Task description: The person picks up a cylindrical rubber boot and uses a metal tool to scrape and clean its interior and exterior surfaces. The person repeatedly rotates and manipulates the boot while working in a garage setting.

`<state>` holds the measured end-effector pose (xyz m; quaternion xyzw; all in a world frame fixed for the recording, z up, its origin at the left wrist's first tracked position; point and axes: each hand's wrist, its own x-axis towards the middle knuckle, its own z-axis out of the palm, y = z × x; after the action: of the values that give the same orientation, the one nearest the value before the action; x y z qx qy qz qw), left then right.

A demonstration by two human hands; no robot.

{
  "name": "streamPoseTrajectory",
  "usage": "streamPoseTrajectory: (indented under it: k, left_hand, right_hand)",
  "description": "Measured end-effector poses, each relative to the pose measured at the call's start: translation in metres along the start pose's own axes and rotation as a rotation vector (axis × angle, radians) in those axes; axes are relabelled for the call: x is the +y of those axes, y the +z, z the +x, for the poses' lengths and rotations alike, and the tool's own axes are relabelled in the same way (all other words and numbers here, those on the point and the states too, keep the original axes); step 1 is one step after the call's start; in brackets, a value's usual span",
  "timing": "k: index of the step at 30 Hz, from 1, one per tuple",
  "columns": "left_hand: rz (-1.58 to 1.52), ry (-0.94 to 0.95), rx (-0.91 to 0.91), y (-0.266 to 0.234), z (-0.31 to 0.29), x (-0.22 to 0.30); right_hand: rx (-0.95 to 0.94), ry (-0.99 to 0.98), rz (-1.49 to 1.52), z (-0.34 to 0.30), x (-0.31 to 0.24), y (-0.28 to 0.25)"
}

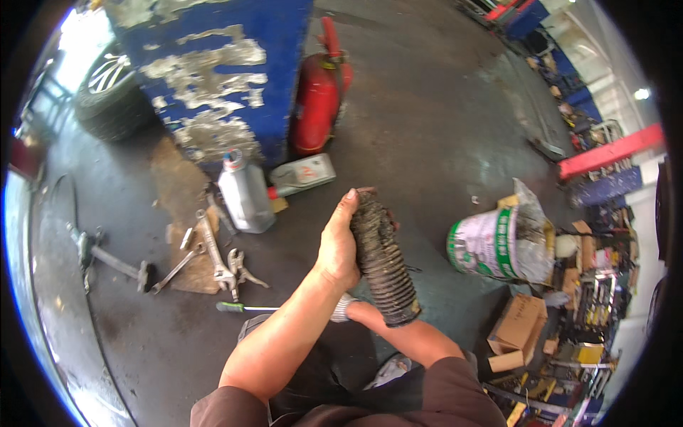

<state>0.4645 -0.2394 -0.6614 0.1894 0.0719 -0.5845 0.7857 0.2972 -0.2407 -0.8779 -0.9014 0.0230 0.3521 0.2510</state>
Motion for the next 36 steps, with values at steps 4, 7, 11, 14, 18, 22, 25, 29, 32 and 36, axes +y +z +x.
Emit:
streamPoseTrajectory:
  k: [4,7,11,14,18,22,25,29,32,36]
  left_hand:
    - [0.183,-0.031,0.002,0.011,0.033,-0.033]
    - [0.679,0.26,-0.057,0.023,0.041,-0.064]
    - [1.062,0.426,-0.209,0.034,0.038,-0.098]
    - [1.151,0.502,-0.33,0.034,0.038,-0.11]
    - [1.208,0.553,-0.454,0.028,0.035,-0.113]
    - [1.22,0.503,-0.462,0.018,0.027,-0.101]
    - [1.251,0.443,-0.434,0.012,0.021,-0.085]
    - [1.364,0.528,-0.372,0.006,0.015,-0.056]
    - [1.497,0.631,-0.268,0.001,0.008,-0.034]
    - [1.701,0.813,-0.216,0.002,0.002,-0.02]
  right_hand:
    - [0.056,0.3,0.356,-0.15,0.028,-0.058]
    - [0.062,0.547,0.774,-0.225,0.035,-0.094]
    - [0.438,0.673,1.012,-0.295,0.033,-0.11]
    - [0.699,0.753,0.959,-0.315,0.037,-0.1]
    - [1.1,0.781,1.06,-0.301,0.049,-0.063]
    - [1.259,0.907,0.563,-0.283,0.097,-0.022]
    - [1.19,1.023,-0.123,-0.272,0.142,-0.006]
    - [1.235,0.751,0.146,-0.263,0.153,-0.037]
    - [1.182,0.542,0.479,-0.263,0.1,-0.095]
    - [1.009,0.309,0.283,-0.28,0.018,-0.174]
